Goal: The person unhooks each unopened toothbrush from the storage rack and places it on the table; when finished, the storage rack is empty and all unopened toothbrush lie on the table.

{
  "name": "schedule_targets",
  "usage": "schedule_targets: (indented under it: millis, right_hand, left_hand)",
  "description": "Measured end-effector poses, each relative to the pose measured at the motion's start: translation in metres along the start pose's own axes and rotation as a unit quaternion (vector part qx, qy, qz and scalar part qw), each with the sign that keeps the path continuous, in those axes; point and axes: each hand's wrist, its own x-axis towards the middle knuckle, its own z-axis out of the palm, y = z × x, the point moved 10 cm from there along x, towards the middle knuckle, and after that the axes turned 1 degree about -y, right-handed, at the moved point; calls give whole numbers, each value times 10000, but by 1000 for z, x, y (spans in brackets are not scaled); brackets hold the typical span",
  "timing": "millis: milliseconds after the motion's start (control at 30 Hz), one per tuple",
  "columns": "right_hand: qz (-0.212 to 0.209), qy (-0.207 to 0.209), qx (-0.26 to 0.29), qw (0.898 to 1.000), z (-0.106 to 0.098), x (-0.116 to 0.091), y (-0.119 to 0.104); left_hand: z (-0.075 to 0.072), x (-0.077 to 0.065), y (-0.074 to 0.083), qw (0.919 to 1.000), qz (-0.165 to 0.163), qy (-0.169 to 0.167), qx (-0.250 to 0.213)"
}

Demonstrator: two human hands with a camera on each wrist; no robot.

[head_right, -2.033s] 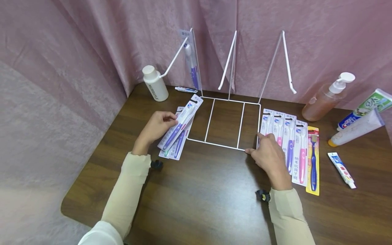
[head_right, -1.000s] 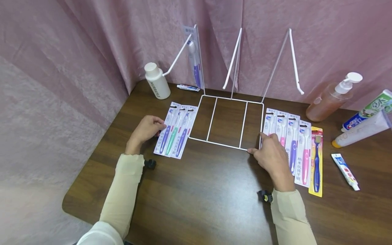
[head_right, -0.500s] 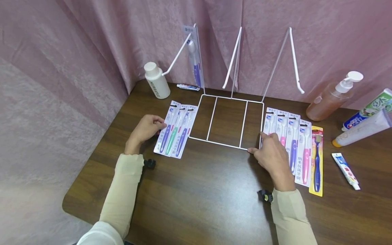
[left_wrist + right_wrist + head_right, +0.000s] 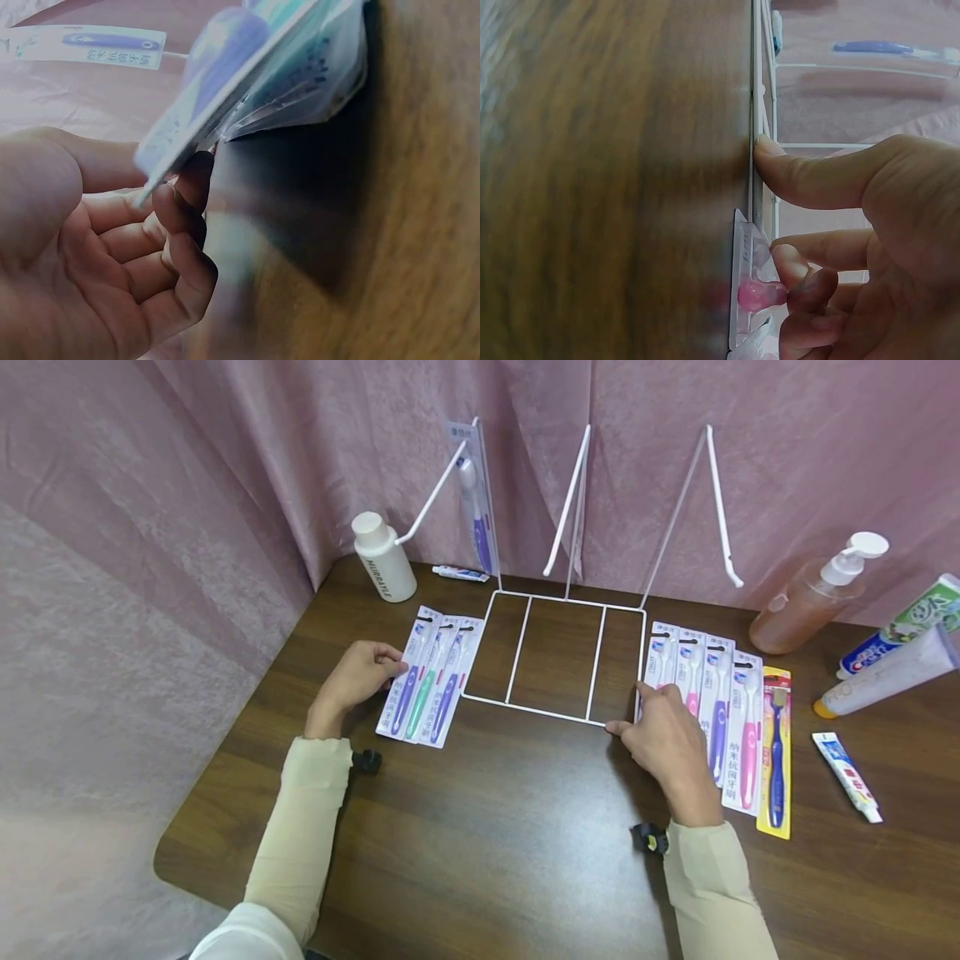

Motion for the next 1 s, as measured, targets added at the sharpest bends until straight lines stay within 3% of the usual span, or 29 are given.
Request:
schedule_targets:
  millis: [433, 767, 933, 1000]
  right_hand:
    - [-6, -21, 6, 10000, 0, 0, 0]
    - [15, -37, 15, 10000, 0, 0, 1]
    - [15, -29, 20, 10000, 1, 0, 1]
    - [22, -26, 27, 10000, 1, 1, 2]
  left_hand:
    - [3, 1, -2, 10000, -37, -76, 7]
    - [8, 31, -40, 9998, -20, 57, 194]
    - [6, 26, -34, 9998, -46, 57, 191]
    - [5, 17, -24, 9998, -116, -26, 184]
